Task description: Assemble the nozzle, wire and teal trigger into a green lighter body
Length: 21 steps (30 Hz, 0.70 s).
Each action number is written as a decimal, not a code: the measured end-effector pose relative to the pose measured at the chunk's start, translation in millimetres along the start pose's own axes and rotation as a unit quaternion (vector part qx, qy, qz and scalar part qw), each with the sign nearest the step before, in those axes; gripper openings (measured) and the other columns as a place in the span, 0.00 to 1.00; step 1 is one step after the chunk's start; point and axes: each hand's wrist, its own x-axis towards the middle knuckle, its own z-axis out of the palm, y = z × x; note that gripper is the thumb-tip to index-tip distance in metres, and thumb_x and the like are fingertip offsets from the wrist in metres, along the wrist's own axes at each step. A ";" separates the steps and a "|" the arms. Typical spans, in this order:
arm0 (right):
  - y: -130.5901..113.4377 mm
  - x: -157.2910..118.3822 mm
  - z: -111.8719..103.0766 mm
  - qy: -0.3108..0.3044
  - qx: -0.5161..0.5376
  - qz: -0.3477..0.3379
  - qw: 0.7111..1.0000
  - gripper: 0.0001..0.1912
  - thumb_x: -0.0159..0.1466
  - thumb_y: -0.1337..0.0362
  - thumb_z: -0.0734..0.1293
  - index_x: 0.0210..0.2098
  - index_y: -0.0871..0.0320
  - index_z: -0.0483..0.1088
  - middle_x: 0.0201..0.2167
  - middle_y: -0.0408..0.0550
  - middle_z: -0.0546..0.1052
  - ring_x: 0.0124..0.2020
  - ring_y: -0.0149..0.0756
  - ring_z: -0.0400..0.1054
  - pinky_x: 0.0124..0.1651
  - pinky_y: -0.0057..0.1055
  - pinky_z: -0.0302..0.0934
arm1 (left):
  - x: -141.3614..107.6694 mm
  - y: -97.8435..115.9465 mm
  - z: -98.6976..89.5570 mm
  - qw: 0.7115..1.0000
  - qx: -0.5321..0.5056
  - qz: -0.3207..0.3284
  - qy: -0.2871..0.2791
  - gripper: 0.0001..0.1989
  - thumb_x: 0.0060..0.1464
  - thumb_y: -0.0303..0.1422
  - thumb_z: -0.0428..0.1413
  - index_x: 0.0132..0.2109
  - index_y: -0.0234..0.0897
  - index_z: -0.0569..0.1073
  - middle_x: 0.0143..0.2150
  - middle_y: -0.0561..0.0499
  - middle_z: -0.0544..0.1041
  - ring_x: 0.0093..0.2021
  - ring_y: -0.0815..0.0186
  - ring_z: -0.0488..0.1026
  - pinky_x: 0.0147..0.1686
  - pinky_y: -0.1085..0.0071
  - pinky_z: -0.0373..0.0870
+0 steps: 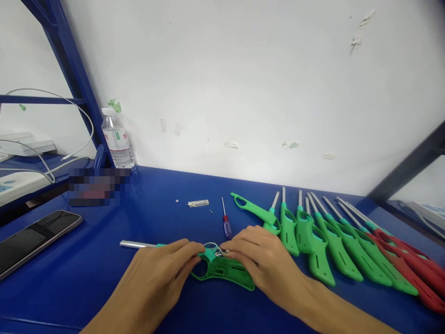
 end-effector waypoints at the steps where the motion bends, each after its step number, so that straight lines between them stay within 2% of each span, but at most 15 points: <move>1: -0.4 -0.9 0.0 0.001 -0.005 -0.005 1.000 0.10 0.78 0.65 0.64 0.49 0.56 0.79 0.40 0.46 0.85 0.37 0.39 0.76 0.40 0.38 0.61 | -0.4 -0.2 0.3 1.000 0.002 0.001 -0.003 0.09 0.70 0.31 0.54 0.50 0.48 0.77 0.39 0.61 0.83 0.32 0.71 0.82 0.34 0.76 0.74; 10: 0.5 -1.8 -0.9 0.020 -0.025 -0.022 0.999 0.09 0.78 0.66 0.64 0.49 0.58 0.78 0.39 0.45 0.86 0.36 0.37 0.79 0.39 0.37 0.59 | 2.0 -3.9 -9.4 1.000 0.010 -0.005 -0.005 0.11 0.66 0.28 0.57 0.50 0.49 0.79 0.41 0.62 0.85 0.34 0.70 0.84 0.36 0.78 0.76; 15: 1.4 -3.6 0.5 0.023 -0.024 -0.020 0.999 0.09 0.78 0.68 0.65 0.49 0.59 0.78 0.39 0.46 0.85 0.36 0.38 0.79 0.39 0.37 0.60 | 4.3 -5.4 -13.1 1.000 -0.012 -0.013 0.005 0.11 0.69 0.33 0.54 0.50 0.54 0.79 0.40 0.66 0.85 0.33 0.73 0.83 0.33 0.80 0.75; 21: 0.4 -5.3 -0.1 0.018 -0.003 -0.010 1.000 0.09 0.77 0.67 0.66 0.51 0.59 0.79 0.41 0.47 0.86 0.38 0.39 0.80 0.41 0.38 0.62 | 4.2 -1.1 -13.6 1.000 -0.012 -0.018 0.002 0.14 0.69 0.30 0.50 0.47 0.50 0.81 0.39 0.61 0.83 0.33 0.72 0.82 0.34 0.79 0.75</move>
